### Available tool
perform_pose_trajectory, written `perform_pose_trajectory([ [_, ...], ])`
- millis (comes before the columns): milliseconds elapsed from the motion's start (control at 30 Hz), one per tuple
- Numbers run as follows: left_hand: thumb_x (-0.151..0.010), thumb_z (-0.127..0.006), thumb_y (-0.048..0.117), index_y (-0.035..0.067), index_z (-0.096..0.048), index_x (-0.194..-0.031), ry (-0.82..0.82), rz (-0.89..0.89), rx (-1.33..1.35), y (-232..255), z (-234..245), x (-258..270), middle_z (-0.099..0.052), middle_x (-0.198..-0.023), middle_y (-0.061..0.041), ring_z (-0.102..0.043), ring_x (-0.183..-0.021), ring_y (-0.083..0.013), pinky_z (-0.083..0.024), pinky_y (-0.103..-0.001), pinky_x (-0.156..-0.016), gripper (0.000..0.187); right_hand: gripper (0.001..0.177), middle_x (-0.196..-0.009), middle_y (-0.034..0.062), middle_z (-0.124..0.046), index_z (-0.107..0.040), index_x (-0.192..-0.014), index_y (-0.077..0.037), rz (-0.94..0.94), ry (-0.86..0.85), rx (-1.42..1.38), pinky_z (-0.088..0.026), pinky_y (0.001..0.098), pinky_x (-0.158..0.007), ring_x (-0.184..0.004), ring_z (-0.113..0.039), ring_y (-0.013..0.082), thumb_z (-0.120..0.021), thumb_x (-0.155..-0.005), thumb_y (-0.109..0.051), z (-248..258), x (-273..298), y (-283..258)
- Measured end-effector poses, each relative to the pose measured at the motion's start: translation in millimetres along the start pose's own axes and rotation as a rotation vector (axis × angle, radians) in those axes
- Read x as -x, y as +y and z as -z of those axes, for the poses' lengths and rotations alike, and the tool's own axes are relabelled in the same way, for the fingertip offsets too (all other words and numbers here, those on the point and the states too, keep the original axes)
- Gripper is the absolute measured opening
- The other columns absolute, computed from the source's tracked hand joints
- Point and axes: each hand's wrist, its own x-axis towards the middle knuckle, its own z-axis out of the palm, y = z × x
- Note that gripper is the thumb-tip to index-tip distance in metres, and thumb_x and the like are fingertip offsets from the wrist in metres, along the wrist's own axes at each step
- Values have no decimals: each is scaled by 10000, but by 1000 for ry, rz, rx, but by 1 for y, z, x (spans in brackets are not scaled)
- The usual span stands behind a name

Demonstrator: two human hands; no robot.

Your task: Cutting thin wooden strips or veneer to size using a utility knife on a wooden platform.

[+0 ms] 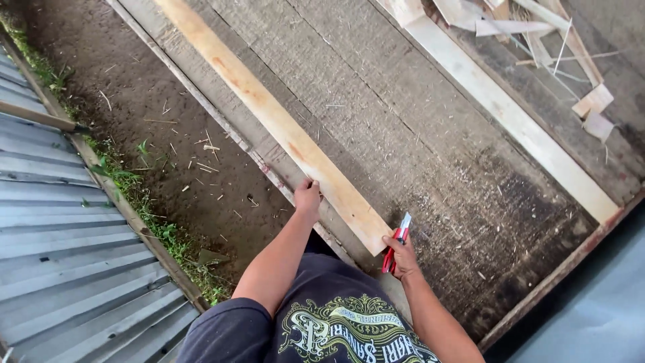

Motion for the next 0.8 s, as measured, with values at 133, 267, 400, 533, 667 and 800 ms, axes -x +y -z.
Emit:
perform_pose_trajectory([
  [133,-1071,-541,194,34,-593,-1372,-6,-84,102,36,-15,2,-617,-1310,-219,-664,-1113,-314,-594,-457,-920,345,423,-808,45,-608,-588,-1045,-130,-40,-47,19,-641,427,-678,-740,-721,265,-850,-757,37,-37,-6,-29],
  [267,-1069,-502,105,51,-400,-1567,-89,-191,66,86,-31,43,-568,-1430,-179,-544,-1199,-241,-533,-443,-1016,511,438,-882,39,-596,-577,-1075,-121,-13,-71,92,-661,374,-669,-741,-706,226,-857,-764,5,-76,-20,-46],
  [400,-977,-607,57,141,-328,-1615,-109,-306,-308,80,-28,51,-551,-1517,-127,-547,-1371,-292,-472,-476,-1143,701,449,-908,61,-650,-628,-1114,-94,13,-93,253,-668,342,-648,-736,-723,223,-886,-757,-7,-106,-24,-54],
  [533,-950,-709,257,155,-401,-1579,38,-236,-434,-15,-19,-21,-684,-1355,-61,-683,-1185,-204,-556,-405,-1044,708,507,-1012,96,-676,-602,-1230,-52,3,-69,258,-685,368,-716,-802,-749,254,-846,-788,-2,-111,-23,-60],
  [667,-882,-772,307,220,-652,-1356,56,-130,-436,-59,-16,-29,-754,-1155,26,-733,-1040,-126,-600,-324,-906,496,500,-1108,137,-691,-512,-1281,-16,-39,-84,142,-692,401,-765,-828,-769,293,-728,-838,64,-112,-15,-67],
  [800,-883,-775,272,190,-652,-1352,50,-130,-402,-61,-20,-15,-755,-1120,7,-738,-1011,-143,-591,-336,-892,492,512,-1128,159,-698,-487,-1297,2,-46,-104,140,-692,417,-768,-834,-774,313,-701,-839,82,-113,-10,-73],
])
